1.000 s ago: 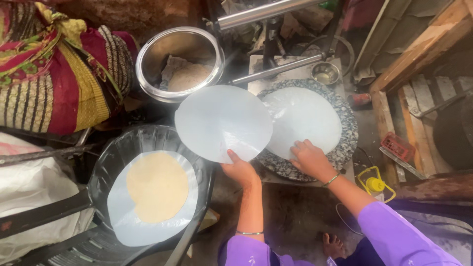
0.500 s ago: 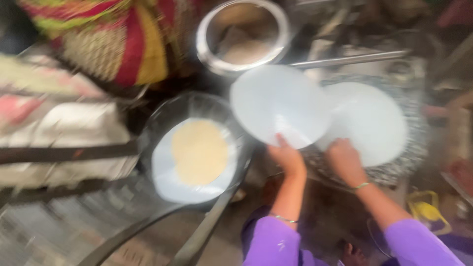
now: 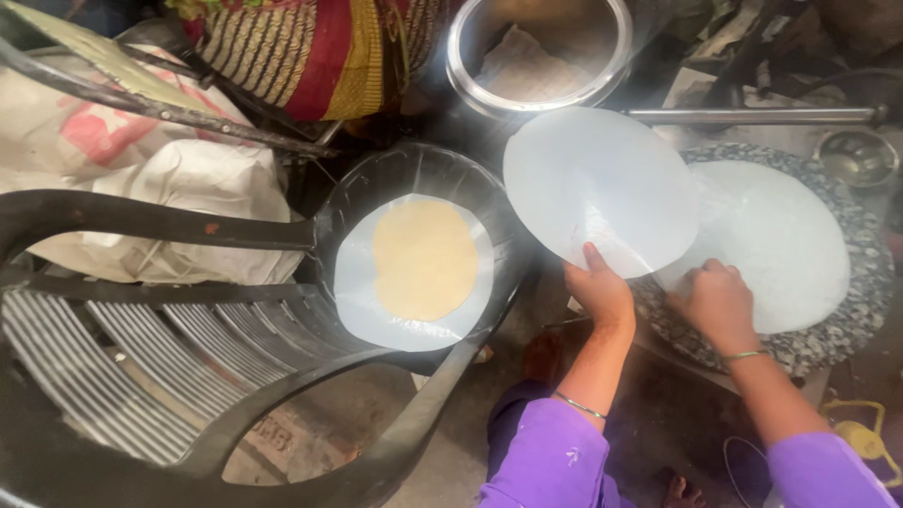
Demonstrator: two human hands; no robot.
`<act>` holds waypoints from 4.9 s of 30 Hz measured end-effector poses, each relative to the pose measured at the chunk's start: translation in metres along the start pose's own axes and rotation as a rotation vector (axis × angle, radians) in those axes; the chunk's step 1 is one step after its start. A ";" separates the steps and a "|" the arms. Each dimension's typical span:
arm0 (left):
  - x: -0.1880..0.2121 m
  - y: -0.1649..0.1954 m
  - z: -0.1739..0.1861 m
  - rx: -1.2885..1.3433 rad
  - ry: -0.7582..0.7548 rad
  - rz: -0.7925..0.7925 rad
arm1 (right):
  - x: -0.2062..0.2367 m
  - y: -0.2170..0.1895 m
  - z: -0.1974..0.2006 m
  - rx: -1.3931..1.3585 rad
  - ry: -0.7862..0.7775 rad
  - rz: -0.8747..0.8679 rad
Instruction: The person places dough balls on a plastic sheet on a manual papad rolling machine and pulls the lever to flatten each into a thin round disc. They peel the flattened papad off the sheet, stack finished papads on a plate, and hand them to a coworker who roasts them over a wood-fired flame.
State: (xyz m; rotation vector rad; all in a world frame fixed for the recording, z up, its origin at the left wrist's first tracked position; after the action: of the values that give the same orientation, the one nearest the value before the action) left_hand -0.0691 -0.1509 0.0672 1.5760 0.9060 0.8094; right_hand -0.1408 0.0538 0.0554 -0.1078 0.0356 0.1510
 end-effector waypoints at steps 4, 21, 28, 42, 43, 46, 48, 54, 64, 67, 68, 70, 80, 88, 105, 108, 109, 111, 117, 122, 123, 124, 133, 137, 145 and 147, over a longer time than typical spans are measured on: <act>0.002 -0.010 -0.002 -0.040 0.009 -0.011 | -0.004 0.005 -0.023 0.056 -0.003 -0.025; 0.000 -0.010 -0.007 0.017 -0.015 -0.002 | 0.000 0.012 -0.016 -0.057 0.164 -0.012; 0.002 -0.008 -0.007 0.085 -0.022 0.060 | -0.003 0.000 0.001 -0.061 0.049 -0.023; 0.004 -0.014 -0.014 0.243 -0.066 0.135 | -0.013 -0.017 -0.010 0.073 0.258 0.046; 0.005 -0.014 -0.014 0.240 -0.068 0.151 | -0.012 -0.018 -0.010 0.104 0.266 0.043; 0.006 -0.011 -0.014 0.234 -0.075 0.175 | -0.010 -0.014 -0.002 0.096 0.338 0.006; 0.006 -0.006 -0.015 0.255 -0.080 0.158 | -0.007 -0.010 0.005 0.086 0.370 0.008; 0.006 -0.007 -0.016 0.306 -0.075 0.220 | 0.001 0.031 0.010 -0.149 0.342 0.071; -0.010 -0.047 -0.005 0.037 -0.101 0.110 | 0.114 0.286 0.156 -0.285 0.482 -0.637; -0.011 -0.062 -0.008 0.174 -0.184 0.083 | 0.227 0.299 0.246 -0.143 0.710 -0.420; -0.012 -0.070 -0.007 0.109 -0.212 0.108 | 0.271 0.318 0.261 -0.265 0.697 -0.528; -0.011 -0.081 -0.011 0.122 -0.275 0.159 | 0.362 0.355 0.283 -0.529 0.691 -0.724; 0.079 -0.049 -0.024 0.339 -0.584 0.369 | 0.819 0.529 0.309 -0.697 1.239 -1.268; 0.160 -0.040 0.005 0.325 -0.709 0.474 | 0.872 0.583 0.208 -0.998 0.985 -1.642; 0.184 -0.069 0.029 0.273 -0.772 0.515 | 0.662 0.444 0.194 0.013 0.250 -1.018; 0.183 -0.069 0.026 0.271 -0.777 0.521 | 0.688 0.458 0.184 0.053 0.075 -1.203; 0.183 -0.069 0.025 0.270 -0.779 0.522 | 0.695 0.459 0.187 0.111 0.042 -1.180; 0.183 -0.068 0.024 0.264 -0.783 0.524 | 0.713 0.462 0.182 0.122 -0.114 -1.193; 0.188 -0.056 0.018 0.280 -0.808 0.526 | 0.732 0.450 0.192 -0.206 0.077 -1.069; 0.197 -0.043 0.024 0.293 -0.839 0.525 | 0.727 0.446 0.183 -0.108 0.101 -1.102; 0.198 -0.039 0.024 0.309 -0.878 0.504 | 0.726 0.448 0.181 -0.106 0.094 -1.100; 0.197 -0.039 0.025 0.330 -0.878 0.517 | 0.727 0.450 0.180 -0.104 0.087 -1.099; 0.159 -0.050 0.027 0.410 -0.822 0.527 | 0.776 0.483 0.186 -0.699 0.469 -1.207; 0.159 -0.026 0.025 0.403 -0.986 0.261 | 0.765 0.481 0.223 -1.733 1.045 -0.631; 0.174 0.015 0.013 -0.951 -0.905 -1.271 | 0.626 0.426 0.251 -2.063 0.837 -0.629; 0.125 -0.030 0.019 -0.316 -0.782 -0.246 | 0.582 0.406 0.242 -2.010 0.751 -0.706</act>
State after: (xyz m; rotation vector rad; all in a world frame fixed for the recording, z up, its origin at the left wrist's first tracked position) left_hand 0.0030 -0.0465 0.0395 1.3003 0.3596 0.1096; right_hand 0.3789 0.5661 0.2285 -2.1565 0.5850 -0.6358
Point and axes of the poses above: each hand's wrist, its own x-axis away from the middle knuckle, its own z-axis out of the back of the hand, y = z × x, the point moved 9 cm from there along -x, towards the middle knuckle, and after that the axes turned 10 degrees about -z, right-handed, at the moved point
